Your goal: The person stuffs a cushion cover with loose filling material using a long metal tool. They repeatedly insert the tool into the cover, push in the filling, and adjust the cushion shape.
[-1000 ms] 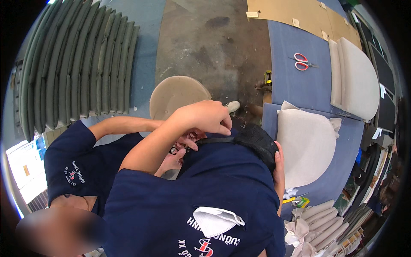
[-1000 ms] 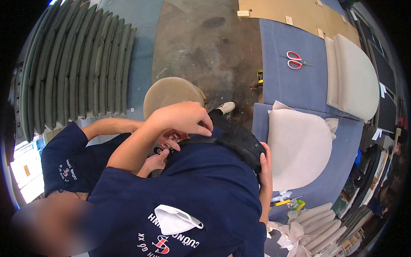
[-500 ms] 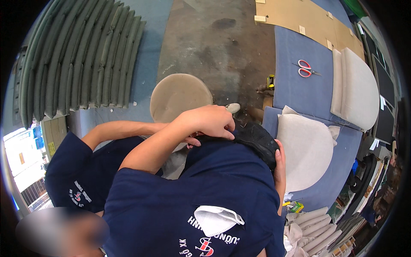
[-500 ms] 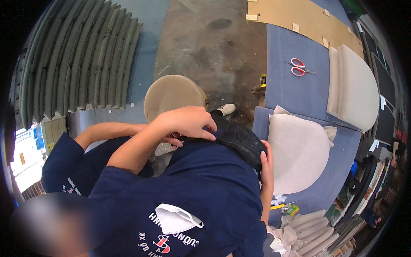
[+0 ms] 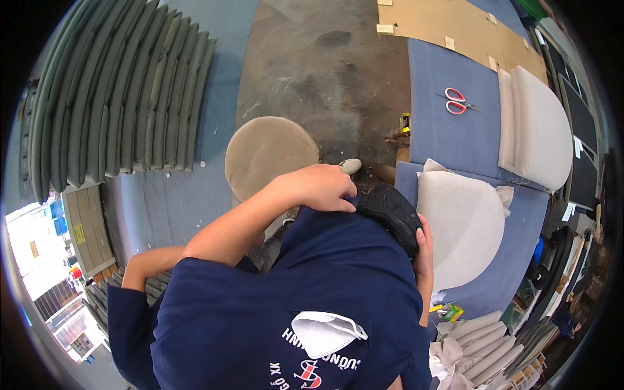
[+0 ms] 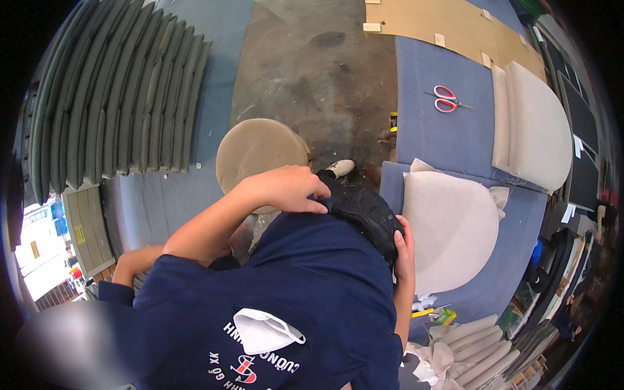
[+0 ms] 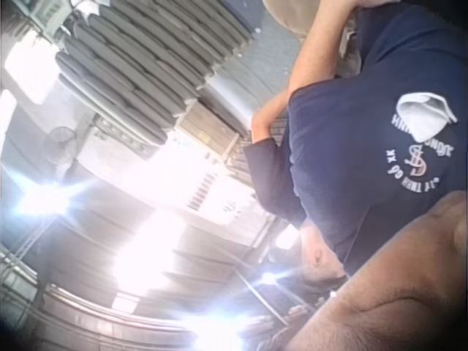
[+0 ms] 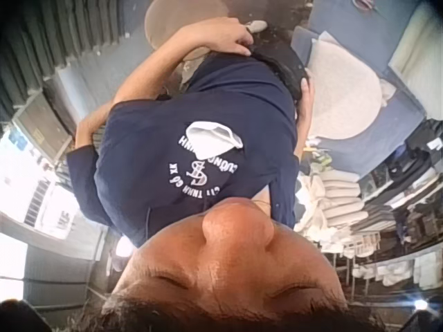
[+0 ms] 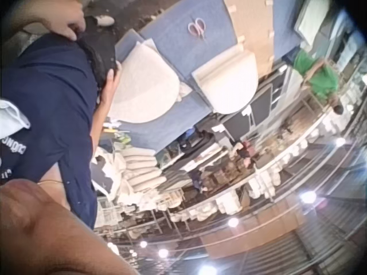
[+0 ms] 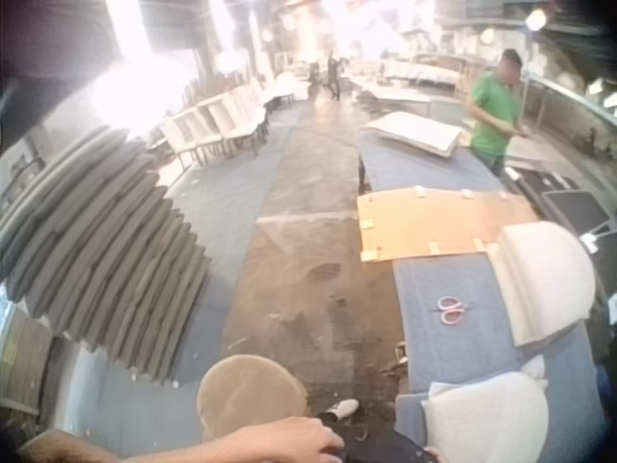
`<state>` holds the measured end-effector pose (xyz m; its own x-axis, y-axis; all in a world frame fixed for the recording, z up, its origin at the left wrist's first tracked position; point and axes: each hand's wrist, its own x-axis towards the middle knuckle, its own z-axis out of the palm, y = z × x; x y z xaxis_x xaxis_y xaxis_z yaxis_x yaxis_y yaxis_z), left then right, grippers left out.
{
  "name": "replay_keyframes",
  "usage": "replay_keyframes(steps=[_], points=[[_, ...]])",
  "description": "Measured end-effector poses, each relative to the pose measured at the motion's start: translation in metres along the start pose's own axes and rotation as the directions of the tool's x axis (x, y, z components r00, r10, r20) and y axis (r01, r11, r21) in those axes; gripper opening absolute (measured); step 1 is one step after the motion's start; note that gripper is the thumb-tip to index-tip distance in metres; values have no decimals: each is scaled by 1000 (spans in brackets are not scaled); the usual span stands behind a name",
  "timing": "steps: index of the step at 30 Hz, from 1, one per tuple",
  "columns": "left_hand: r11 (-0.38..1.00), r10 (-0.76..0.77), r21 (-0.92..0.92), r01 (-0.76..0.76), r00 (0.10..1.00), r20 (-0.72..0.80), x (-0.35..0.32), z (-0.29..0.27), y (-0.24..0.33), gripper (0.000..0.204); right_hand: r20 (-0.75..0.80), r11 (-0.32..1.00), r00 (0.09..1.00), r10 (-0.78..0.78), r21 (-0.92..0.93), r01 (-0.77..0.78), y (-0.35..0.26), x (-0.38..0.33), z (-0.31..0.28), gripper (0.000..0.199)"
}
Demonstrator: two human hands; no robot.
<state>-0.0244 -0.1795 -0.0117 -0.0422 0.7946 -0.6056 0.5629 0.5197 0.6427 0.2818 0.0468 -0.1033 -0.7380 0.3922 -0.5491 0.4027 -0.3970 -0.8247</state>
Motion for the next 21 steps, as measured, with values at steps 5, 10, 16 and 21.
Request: replay_keyframes(steps=[5, 10, 16, 21], points=[[992, 86, -91, -90, 995, -43, 15, 9, -19, 40, -34, 996, 999, 12, 92, -9, 17, -4, -7, 61], [948, 296, -102, -301, 953, -61, 39, 37, -45, 38, -27, 998, 999, 25, 56, -24, 24, -5, -18, 56], [981, 88, -179, -79, 995, 46, 46, 15, -17, 42, -51, 999, 998, -47, 1, 47, 23, -2, -10, 53], [953, 55, -293, -70, 997, -59, 68, 19, 12, 86, -62, 998, 997, 41, -38, -43, 11, -13, -26, 55]])
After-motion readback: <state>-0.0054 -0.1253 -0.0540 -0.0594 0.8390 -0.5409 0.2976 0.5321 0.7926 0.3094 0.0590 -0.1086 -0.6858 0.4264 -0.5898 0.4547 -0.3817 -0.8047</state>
